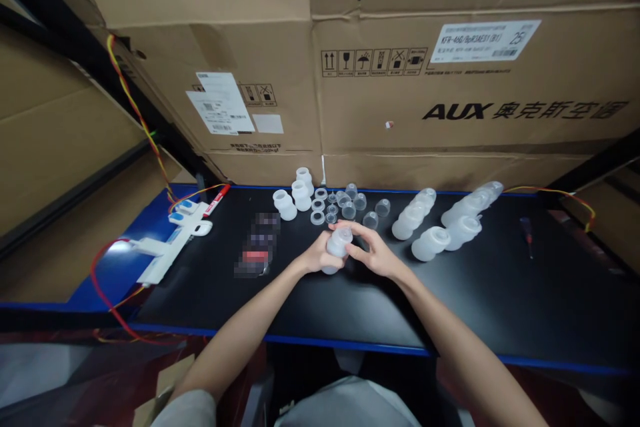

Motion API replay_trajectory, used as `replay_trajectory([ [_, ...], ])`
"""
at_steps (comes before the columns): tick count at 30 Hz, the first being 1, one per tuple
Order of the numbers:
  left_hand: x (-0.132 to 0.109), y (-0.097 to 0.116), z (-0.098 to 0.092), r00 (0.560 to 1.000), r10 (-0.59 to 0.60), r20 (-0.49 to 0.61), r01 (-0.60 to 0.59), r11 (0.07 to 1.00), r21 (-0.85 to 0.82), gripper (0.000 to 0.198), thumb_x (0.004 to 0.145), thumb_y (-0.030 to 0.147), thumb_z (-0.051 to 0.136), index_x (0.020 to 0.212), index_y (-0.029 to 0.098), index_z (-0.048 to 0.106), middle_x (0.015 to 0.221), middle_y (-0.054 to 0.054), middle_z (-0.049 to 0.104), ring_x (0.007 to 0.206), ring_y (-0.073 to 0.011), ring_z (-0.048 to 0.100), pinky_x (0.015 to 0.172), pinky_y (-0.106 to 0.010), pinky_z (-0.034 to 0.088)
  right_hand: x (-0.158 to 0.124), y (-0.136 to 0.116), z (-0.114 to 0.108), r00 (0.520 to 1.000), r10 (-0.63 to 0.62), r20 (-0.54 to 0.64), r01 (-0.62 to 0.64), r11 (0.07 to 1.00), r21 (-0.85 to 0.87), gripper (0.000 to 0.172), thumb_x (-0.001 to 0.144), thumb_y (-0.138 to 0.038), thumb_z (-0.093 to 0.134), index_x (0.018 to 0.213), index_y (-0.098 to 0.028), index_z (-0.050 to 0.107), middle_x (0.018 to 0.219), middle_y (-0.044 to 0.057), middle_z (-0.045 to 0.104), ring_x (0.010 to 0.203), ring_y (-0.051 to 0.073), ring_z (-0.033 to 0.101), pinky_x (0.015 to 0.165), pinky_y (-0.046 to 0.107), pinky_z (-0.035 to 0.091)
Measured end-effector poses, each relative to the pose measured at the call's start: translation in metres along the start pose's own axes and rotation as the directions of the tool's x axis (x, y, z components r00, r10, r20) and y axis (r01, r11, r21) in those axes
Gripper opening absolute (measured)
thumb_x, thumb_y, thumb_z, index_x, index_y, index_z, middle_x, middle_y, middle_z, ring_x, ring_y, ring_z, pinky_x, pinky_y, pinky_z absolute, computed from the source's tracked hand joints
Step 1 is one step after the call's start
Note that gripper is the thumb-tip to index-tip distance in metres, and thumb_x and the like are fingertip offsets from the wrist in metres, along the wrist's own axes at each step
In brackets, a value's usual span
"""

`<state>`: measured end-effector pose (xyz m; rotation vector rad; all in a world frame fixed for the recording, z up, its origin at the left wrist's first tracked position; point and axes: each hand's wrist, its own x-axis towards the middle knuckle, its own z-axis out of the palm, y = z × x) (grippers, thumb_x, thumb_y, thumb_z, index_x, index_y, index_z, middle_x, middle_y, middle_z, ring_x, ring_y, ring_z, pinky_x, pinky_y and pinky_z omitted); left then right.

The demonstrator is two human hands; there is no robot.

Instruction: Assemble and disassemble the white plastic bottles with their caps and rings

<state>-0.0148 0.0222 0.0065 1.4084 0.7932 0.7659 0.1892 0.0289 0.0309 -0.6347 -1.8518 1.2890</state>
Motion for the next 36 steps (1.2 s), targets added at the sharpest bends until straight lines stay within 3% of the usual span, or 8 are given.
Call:
replay_trajectory([
  [3,-0.002,0.003,0.0,1.0,-0.007,0.014,0.007,1.0,0.002,0.017,0.059,0.027,0.07,0.068,0.016,0.061,0.064,-0.002,0.061,0.059,-0.0158,0.056,0.057,-0.028,0.042,0.0,-0.002,0.005,0.996,0.046,-0.081,-0.051,0.997,-0.054,0.047,0.098,-0.049,0.076,0.137,-0.023,0.066,0.139,0.011,0.073,0.131,0.03,0.068,0.119,0.051,0.049],
  [7,-0.004,0.005,0.0,0.95,0.168,-0.265,-0.052,0.917,0.395,0.024,0.063,0.031,0.073,0.08,0.019,0.059,0.069,0.003,0.057,0.06,-0.0122,0.048,0.06,-0.026,0.037,0.0,-0.002,0.015,0.943,0.026,-0.333,-0.115,0.962,-0.248,0.035,0.087,-0.042,0.087,0.112,-0.023,0.071,0.117,0.007,0.075,0.109,0.027,0.069,0.105,0.047,0.054],
  [12,-0.011,0.005,-0.017,0.926,0.258,-0.277,0.042,0.659,0.751,0.028,0.073,0.04,0.077,0.09,0.022,0.066,0.074,0.001,0.067,0.063,-0.0164,0.057,0.065,-0.03,0.04,-0.001,-0.004,0.015,0.972,-0.131,-0.196,0.047,0.922,-0.384,0.037,0.095,-0.035,0.081,0.13,-0.025,0.072,0.122,0.01,0.071,0.116,0.029,0.065,0.107,0.049,0.051],
  [18,-0.014,-0.002,-0.026,0.931,0.309,-0.196,-0.049,0.636,0.77,0.025,0.069,0.032,0.078,0.088,0.023,0.065,0.075,0.001,0.067,0.063,-0.0174,0.06,0.063,-0.03,0.042,0.001,-0.009,0.004,0.982,-0.188,0.029,0.187,0.926,-0.328,0.038,0.104,-0.017,0.062,0.141,-0.027,0.068,0.138,0.01,0.071,0.128,0.027,0.065,0.113,0.049,0.051],
  [23,-0.014,0.002,-0.02,0.928,0.318,-0.193,-0.036,0.595,0.803,0.022,0.067,0.029,0.076,0.083,0.023,0.062,0.07,0.002,0.065,0.062,-0.0177,0.06,0.064,-0.03,0.04,0.0,-0.01,-0.003,0.982,-0.184,-0.032,0.147,0.865,-0.48,0.037,0.099,-0.013,0.06,0.131,-0.026,0.072,0.121,0.008,0.077,0.109,0.025,0.069,0.1,0.047,0.053],
  [27,-0.014,0.005,-0.02,0.925,0.293,-0.242,0.01,0.618,0.786,0.022,0.073,0.034,0.076,0.088,0.024,0.065,0.075,0.001,0.07,0.066,-0.0191,0.064,0.067,-0.03,0.042,-0.001,-0.012,-0.004,0.992,-0.122,-0.036,0.084,0.843,-0.532,0.036,0.096,-0.025,0.071,0.132,-0.026,0.071,0.121,0.007,0.078,0.108,0.027,0.071,0.1,0.046,0.053],
  [30,-0.014,0.003,-0.024,0.924,0.311,-0.221,-0.013,0.603,0.798,0.023,0.078,0.041,0.076,0.086,0.024,0.063,0.077,0.0,0.071,0.066,-0.0198,0.065,0.066,-0.03,0.041,-0.001,-0.013,-0.002,0.992,-0.085,-0.092,0.017,0.819,-0.574,0.024,0.096,-0.044,0.077,0.112,-0.026,0.075,0.102,0.005,0.078,0.095,0.025,0.072,0.094,0.042,0.054],
  [36,-0.012,-0.003,-0.024,0.9,0.372,-0.227,-0.033,0.578,0.816,0.027,0.08,0.044,0.079,0.088,0.024,0.062,0.077,0.0,0.072,0.068,-0.0218,0.069,0.065,-0.03,0.04,-0.004,-0.008,-0.001,0.981,-0.094,-0.168,-0.025,0.805,-0.593,0.038,0.091,-0.055,0.082,0.082,-0.024,0.064,0.081,0.002,0.07,0.075,0.019,0.065,0.074,0.034,0.051],
])
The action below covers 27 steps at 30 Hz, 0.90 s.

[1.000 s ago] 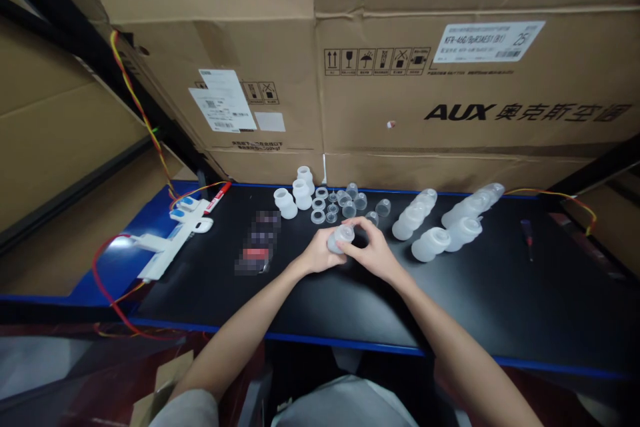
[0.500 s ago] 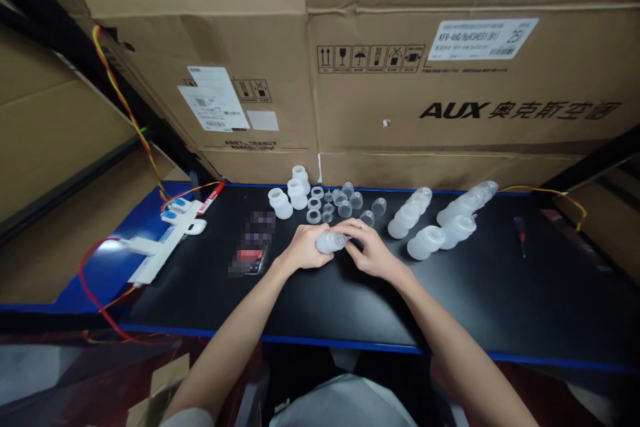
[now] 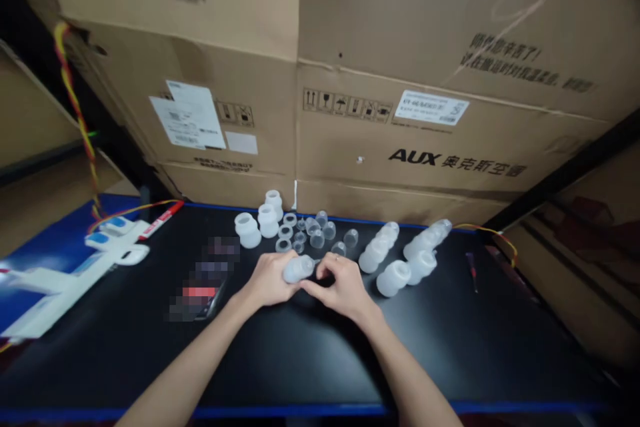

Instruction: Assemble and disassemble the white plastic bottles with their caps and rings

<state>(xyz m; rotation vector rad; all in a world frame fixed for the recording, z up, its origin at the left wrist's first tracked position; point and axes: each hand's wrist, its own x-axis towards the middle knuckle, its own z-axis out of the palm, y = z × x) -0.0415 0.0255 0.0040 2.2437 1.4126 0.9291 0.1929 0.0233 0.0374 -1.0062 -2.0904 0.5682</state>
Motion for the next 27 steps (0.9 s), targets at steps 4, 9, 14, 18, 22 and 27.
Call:
replay_trajectory([
  [4,0.002,0.005,0.001,1.0,0.024,0.012,-0.024,0.999,0.022,0.019,0.078,0.032,0.075,0.084,0.024,0.058,0.076,0.0,0.072,0.067,-0.0219,0.069,0.063,-0.031,0.04,0.0,0.001,0.002,0.999,0.013,-0.03,-0.008,0.984,0.176,0.053,0.092,-0.04,0.081,0.14,-0.026,0.061,0.127,0.008,0.074,0.102,0.024,0.073,0.086,0.036,0.059],
  [9,0.003,0.01,0.001,0.997,0.073,0.025,-0.076,0.982,0.173,0.016,0.077,0.029,0.073,0.085,0.023,0.06,0.077,-0.004,0.073,0.07,-0.0249,0.071,0.065,-0.034,0.042,-0.001,0.001,0.008,0.998,0.027,-0.064,-0.024,0.999,0.033,0.032,0.095,-0.053,0.08,0.111,-0.025,0.077,0.094,0.005,0.079,0.085,0.025,0.073,0.084,0.038,0.056],
  [14,0.005,0.014,0.003,0.992,0.116,-0.051,-0.101,0.967,0.234,0.017,0.077,0.032,0.074,0.086,0.023,0.062,0.078,-0.006,0.073,0.074,-0.0262,0.071,0.069,-0.036,0.045,-0.001,0.003,0.003,0.987,0.145,-0.073,-0.15,0.986,-0.073,0.043,0.096,-0.06,0.074,0.077,-0.022,0.07,0.07,0.004,0.069,0.064,0.02,0.064,0.069,0.035,0.052],
  [18,0.006,0.008,0.0,0.991,0.104,-0.087,-0.082,0.971,0.224,0.023,0.078,0.039,0.076,0.089,0.023,0.064,0.08,-0.006,0.074,0.076,-0.0274,0.071,0.07,-0.037,0.045,0.002,0.001,-0.003,0.995,-0.086,0.051,0.075,0.981,0.18,0.049,0.098,-0.048,0.076,0.14,-0.025,0.065,0.131,0.012,0.073,0.109,0.026,0.072,0.09,0.038,0.06],
  [22,0.004,0.007,0.003,0.983,0.178,-0.05,-0.163,0.96,0.227,0.018,0.078,0.036,0.074,0.085,0.023,0.064,0.076,-0.006,0.07,0.072,-0.0258,0.067,0.07,-0.038,0.043,0.001,-0.001,0.006,1.0,-0.012,0.013,0.01,0.993,0.118,0.03,0.094,-0.05,0.078,0.107,-0.023,0.072,0.095,0.006,0.073,0.082,0.021,0.066,0.077,0.034,0.056],
  [27,-0.002,0.021,0.017,0.951,0.281,-0.133,-0.227,0.92,0.32,0.012,0.091,0.023,0.063,0.096,0.021,0.073,0.082,-0.009,0.073,0.08,-0.026,0.066,0.072,-0.04,0.041,-0.009,-0.007,0.024,0.942,0.324,-0.084,-0.309,0.939,0.154,0.059,0.095,-0.063,0.064,0.059,-0.022,0.042,0.056,-0.004,0.039,0.056,0.012,0.036,0.055,0.028,0.029],
])
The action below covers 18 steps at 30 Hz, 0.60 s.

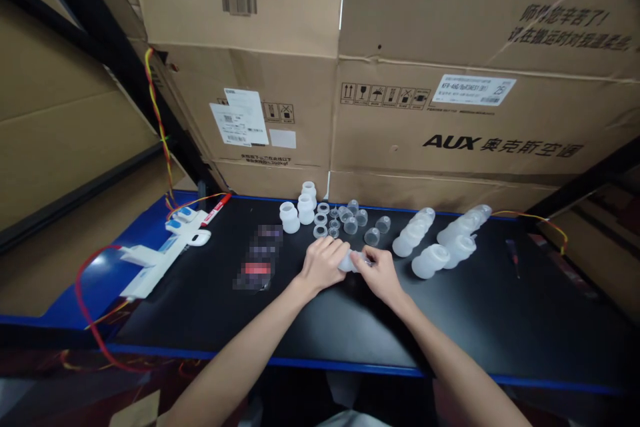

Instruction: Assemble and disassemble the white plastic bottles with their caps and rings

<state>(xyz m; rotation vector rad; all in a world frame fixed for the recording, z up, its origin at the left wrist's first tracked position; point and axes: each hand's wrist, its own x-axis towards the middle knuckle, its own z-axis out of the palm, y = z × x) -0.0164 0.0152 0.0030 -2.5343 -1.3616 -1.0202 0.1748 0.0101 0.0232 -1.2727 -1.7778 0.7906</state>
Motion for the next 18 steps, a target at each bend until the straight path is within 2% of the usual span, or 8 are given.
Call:
replay_trajectory([
  [3,-0.002,0.008,0.005,0.999,0.012,-0.04,-0.013,0.999,-0.037,0.026,0.094,0.018,0.061,0.115,0.021,0.076,0.09,-0.01,0.077,0.086,-0.0267,0.068,0.076,-0.042,0.043,-0.013,-0.001,0.004,0.967,0.253,0.026,-0.253,0.946,0.202,0.068,0.095,-0.077,0.057,0.057,-0.024,0.04,0.05,-0.004,0.036,0.05,0.011,0.031,0.05,0.029,0.024],
  [6,0.0,0.011,0.007,0.999,0.046,-0.004,-0.046,0.99,-0.134,0.028,0.095,0.02,0.064,0.12,0.023,0.076,0.103,-0.01,0.078,0.094,-0.0274,0.069,0.083,-0.043,0.047,-0.029,0.001,-0.005,0.932,0.358,0.05,-0.36,0.904,0.23,0.072,0.095,-0.082,0.056,0.056,-0.022,0.053,0.047,0.0,0.048,0.046,0.014,0.042,0.048,0.03,0.034],
  [7,0.001,0.012,0.008,0.998,0.059,0.003,-0.058,0.983,-0.175,0.029,0.095,0.027,0.069,0.123,0.024,0.076,0.11,-0.011,0.078,0.1,-0.0285,0.07,0.088,-0.044,0.049,-0.035,0.002,-0.012,0.94,0.342,0.003,-0.336,0.921,0.199,0.069,0.094,-0.081,0.061,0.06,-0.02,0.061,0.052,0.003,0.057,0.05,0.016,0.05,0.051,0.03,0.041],
  [9,0.004,0.011,0.007,0.997,0.076,-0.004,-0.075,0.962,-0.262,0.046,0.091,0.049,0.079,0.13,0.025,0.074,0.125,-0.013,0.076,0.113,-0.0319,0.068,0.099,-0.048,0.049,-0.047,0.004,-0.03,0.955,0.256,-0.152,-0.238,0.963,0.128,0.056,0.089,-0.073,0.075,0.082,-0.017,0.075,0.076,0.008,0.074,0.066,0.022,0.066,0.063,0.033,0.055],
  [11,0.006,0.01,0.007,0.998,0.07,0.002,-0.065,0.939,-0.338,0.064,0.085,0.062,0.083,0.136,0.024,0.071,0.13,-0.014,0.074,0.12,-0.0339,0.067,0.107,-0.051,0.048,-0.056,0.006,-0.049,0.937,0.153,-0.314,-0.137,0.988,0.074,0.051,0.085,-0.066,0.084,0.105,-0.019,0.078,0.101,0.012,0.079,0.086,0.028,0.074,0.078,0.039,0.062],
  [12,0.007,0.009,0.006,0.998,0.065,0.022,-0.053,0.929,-0.367,0.065,0.085,0.062,0.083,0.136,0.024,0.07,0.13,-0.013,0.074,0.12,-0.0337,0.067,0.109,-0.052,0.047,-0.06,0.007,-0.057,0.925,0.111,-0.362,-0.098,0.994,0.054,0.051,0.085,-0.063,0.085,0.11,-0.019,0.077,0.108,0.013,0.079,0.093,0.03,0.075,0.084,0.042,0.064],
  [15,0.006,0.009,0.005,0.99,0.068,0.127,-0.004,0.894,-0.448,0.069,0.083,0.057,0.087,0.14,0.025,0.067,0.131,-0.012,0.074,0.121,-0.0333,0.069,0.111,-0.051,0.048,-0.064,0.007,-0.067,0.92,0.056,-0.387,-0.042,0.998,0.044,0.048,0.087,-0.058,0.085,0.117,-0.02,0.076,0.119,0.014,0.077,0.102,0.032,0.075,0.092,0.047,0.065],
  [18,0.004,0.012,0.005,0.981,0.03,0.194,0.087,0.817,-0.57,0.087,0.075,0.057,0.094,0.149,0.026,0.06,0.142,-0.011,0.07,0.126,-0.0325,0.068,0.111,-0.048,0.051,-0.056,0.007,-0.056,0.961,0.053,-0.273,-0.033,0.997,0.077,0.054,0.088,-0.056,0.086,0.127,-0.021,0.073,0.123,0.015,0.076,0.102,0.031,0.076,0.089,0.046,0.067],
])
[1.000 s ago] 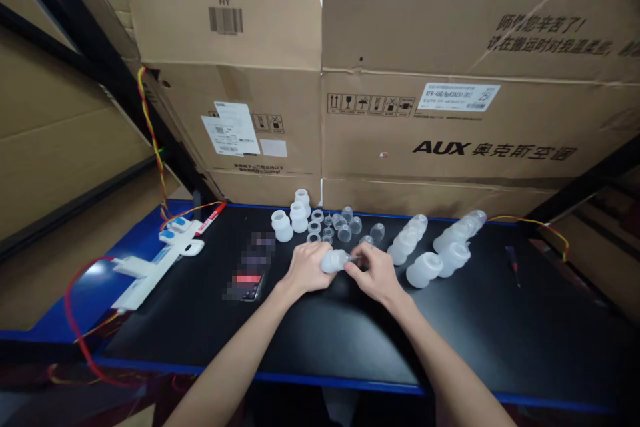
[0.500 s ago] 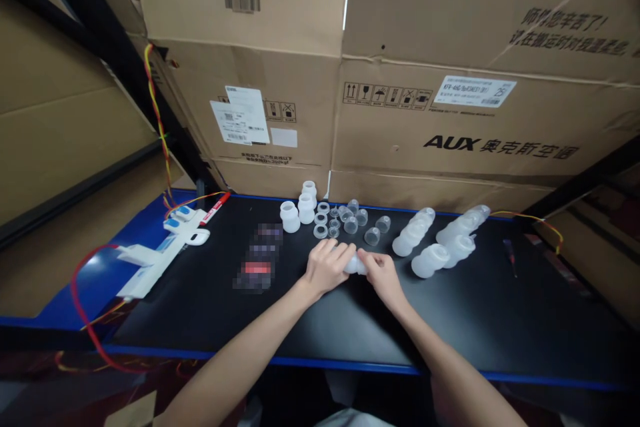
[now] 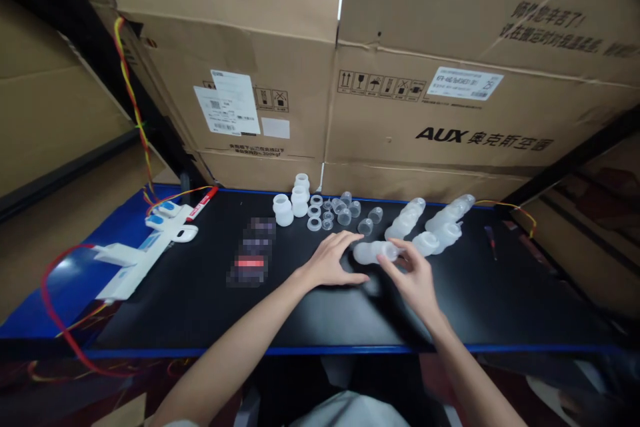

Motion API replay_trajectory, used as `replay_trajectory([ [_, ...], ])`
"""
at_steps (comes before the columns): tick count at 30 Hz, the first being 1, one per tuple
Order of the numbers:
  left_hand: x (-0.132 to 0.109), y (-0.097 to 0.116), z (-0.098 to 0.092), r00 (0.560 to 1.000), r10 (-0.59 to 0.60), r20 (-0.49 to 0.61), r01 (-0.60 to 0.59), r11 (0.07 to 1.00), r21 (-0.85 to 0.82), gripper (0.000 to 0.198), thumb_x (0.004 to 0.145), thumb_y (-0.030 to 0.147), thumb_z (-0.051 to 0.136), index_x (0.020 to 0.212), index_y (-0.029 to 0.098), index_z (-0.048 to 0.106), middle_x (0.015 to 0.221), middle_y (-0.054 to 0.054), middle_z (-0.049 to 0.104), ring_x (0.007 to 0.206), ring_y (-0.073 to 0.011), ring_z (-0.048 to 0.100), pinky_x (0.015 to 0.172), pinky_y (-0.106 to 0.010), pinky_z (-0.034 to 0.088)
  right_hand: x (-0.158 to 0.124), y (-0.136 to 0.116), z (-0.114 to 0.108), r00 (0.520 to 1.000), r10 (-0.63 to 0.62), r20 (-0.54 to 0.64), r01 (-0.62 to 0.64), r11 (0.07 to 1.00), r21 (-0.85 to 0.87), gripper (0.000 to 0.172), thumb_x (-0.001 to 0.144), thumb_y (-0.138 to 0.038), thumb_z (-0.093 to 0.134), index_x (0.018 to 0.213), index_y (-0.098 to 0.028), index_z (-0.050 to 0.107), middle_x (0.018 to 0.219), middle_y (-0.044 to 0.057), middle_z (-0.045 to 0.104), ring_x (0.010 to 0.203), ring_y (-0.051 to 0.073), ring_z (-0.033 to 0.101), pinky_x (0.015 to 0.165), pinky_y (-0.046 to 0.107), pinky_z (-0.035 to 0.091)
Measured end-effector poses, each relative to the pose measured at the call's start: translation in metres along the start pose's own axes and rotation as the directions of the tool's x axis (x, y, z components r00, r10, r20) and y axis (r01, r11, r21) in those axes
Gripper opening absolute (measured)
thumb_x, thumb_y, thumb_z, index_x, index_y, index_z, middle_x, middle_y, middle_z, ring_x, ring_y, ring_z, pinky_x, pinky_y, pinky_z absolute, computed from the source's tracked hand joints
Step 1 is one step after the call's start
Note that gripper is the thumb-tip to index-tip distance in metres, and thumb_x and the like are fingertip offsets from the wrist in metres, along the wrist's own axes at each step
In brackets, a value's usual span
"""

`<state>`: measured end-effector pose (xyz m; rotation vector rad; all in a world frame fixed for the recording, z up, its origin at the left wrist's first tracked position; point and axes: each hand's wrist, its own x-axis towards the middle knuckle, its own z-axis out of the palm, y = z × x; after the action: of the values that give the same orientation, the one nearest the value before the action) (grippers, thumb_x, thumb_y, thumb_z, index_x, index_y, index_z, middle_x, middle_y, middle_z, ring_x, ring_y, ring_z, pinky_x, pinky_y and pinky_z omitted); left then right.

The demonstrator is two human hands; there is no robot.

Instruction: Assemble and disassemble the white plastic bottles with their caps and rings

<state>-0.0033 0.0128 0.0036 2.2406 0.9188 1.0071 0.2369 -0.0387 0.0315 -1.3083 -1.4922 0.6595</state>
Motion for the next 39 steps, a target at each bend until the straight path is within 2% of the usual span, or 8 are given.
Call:
replay_trajectory([
  [4,-0.002,-0.004,0.002,0.984,-0.125,-0.125,0.108,0.984,-0.139,0.052,0.086,0.047,0.087,0.13,0.025,0.07,0.121,-0.005,0.077,0.106,-0.0232,0.074,0.095,-0.036,0.058,0.025,0.005,0.029,0.965,-0.15,0.217,0.138,0.988,0.07,0.056,0.102,-0.056,0.069,0.147,-0.023,0.061,0.138,0.015,0.073,0.122,0.031,0.073,0.105,0.05,0.062],
  [9,0.0,-0.015,-0.012,0.921,-0.207,-0.329,0.192,0.978,-0.078,0.045,0.085,0.045,0.085,0.121,0.023,0.072,0.111,-0.006,0.076,0.095,-0.0213,0.072,0.091,-0.034,0.058,0.056,0.027,0.05,0.93,-0.309,0.198,0.348,0.915,-0.204,0.05,0.11,-0.042,0.054,0.154,-0.019,0.056,0.167,0.02,0.048,0.159,0.037,0.042,0.132,0.065,0.035],
  [13,0.001,-0.016,-0.024,0.9,-0.17,-0.402,0.164,0.985,-0.05,0.042,0.089,0.042,0.081,0.125,0.021,0.072,0.116,-0.008,0.074,0.102,-0.0222,0.071,0.094,-0.035,0.057,0.05,0.04,0.05,0.882,-0.323,0.344,0.426,0.859,-0.284,0.04,0.108,-0.028,0.053,0.145,-0.019,0.064,0.153,0.021,0.058,0.145,0.036,0.057,0.123,0.062,0.048],
  [16,0.001,-0.015,-0.027,0.912,-0.095,-0.399,0.106,0.994,0.006,0.043,0.088,0.039,0.082,0.126,0.022,0.073,0.116,-0.008,0.074,0.103,-0.0229,0.071,0.096,-0.036,0.058,0.041,0.036,0.041,0.899,-0.373,0.23,0.423,0.874,-0.238,0.032,0.108,-0.026,0.057,0.138,-0.023,0.067,0.136,0.016,0.065,0.125,0.03,0.068,0.109,0.052,0.06],
  [21,-0.003,-0.016,-0.021,0.938,0.032,-0.347,0.008,0.994,0.113,0.05,0.084,0.037,0.085,0.131,0.023,0.075,0.115,-0.008,0.073,0.099,-0.0235,0.073,0.091,-0.037,0.06,0.033,0.02,0.037,0.825,-0.464,-0.324,0.448,0.885,-0.126,0.037,0.101,-0.031,0.074,0.136,-0.024,0.064,0.133,0.015,0.068,0.127,0.032,0.068,0.108,0.055,0.061],
  [26,-0.006,-0.008,-0.018,0.947,0.114,-0.302,-0.12,0.993,0.0,0.051,0.081,0.033,0.084,0.13,0.02,0.076,0.113,-0.011,0.072,0.093,-0.0236,0.071,0.084,-0.038,0.061,0.026,0.012,0.049,0.928,-0.369,-0.052,0.373,0.917,0.139,0.046,0.104,-0.029,0.072,0.147,-0.027,0.057,0.137,0.014,0.071,0.121,0.028,0.075,0.103,0.049,0.066],
  [30,-0.006,-0.002,-0.02,0.98,-0.045,-0.194,-0.007,0.966,-0.259,0.049,0.075,0.041,0.09,0.117,0.017,0.082,0.101,-0.008,0.072,0.084,-0.0212,0.065,0.075,-0.034,0.053,0.018,0.002,0.045,0.9,-0.434,0.043,0.41,0.875,0.258,0.051,0.104,-0.02,0.07,0.152,-0.028,0.052,0.14,0.013,0.072,0.129,0.027,0.073,0.109,0.049,0.064],
  [39,-0.012,-0.008,0.005,0.949,-0.272,0.162,0.281,0.487,-0.827,0.035,0.072,0.043,0.083,0.087,0.011,0.083,0.084,-0.005,0.062,0.057,-0.0147,0.059,0.05,-0.027,0.04,0.007,-0.022,0.028,0.915,-0.391,0.096,0.349,0.89,0.293,0.044,0.103,-0.019,0.072,0.144,-0.03,0.06,0.137,0.012,0.072,0.13,0.028,0.072,0.112,0.048,0.062],
])
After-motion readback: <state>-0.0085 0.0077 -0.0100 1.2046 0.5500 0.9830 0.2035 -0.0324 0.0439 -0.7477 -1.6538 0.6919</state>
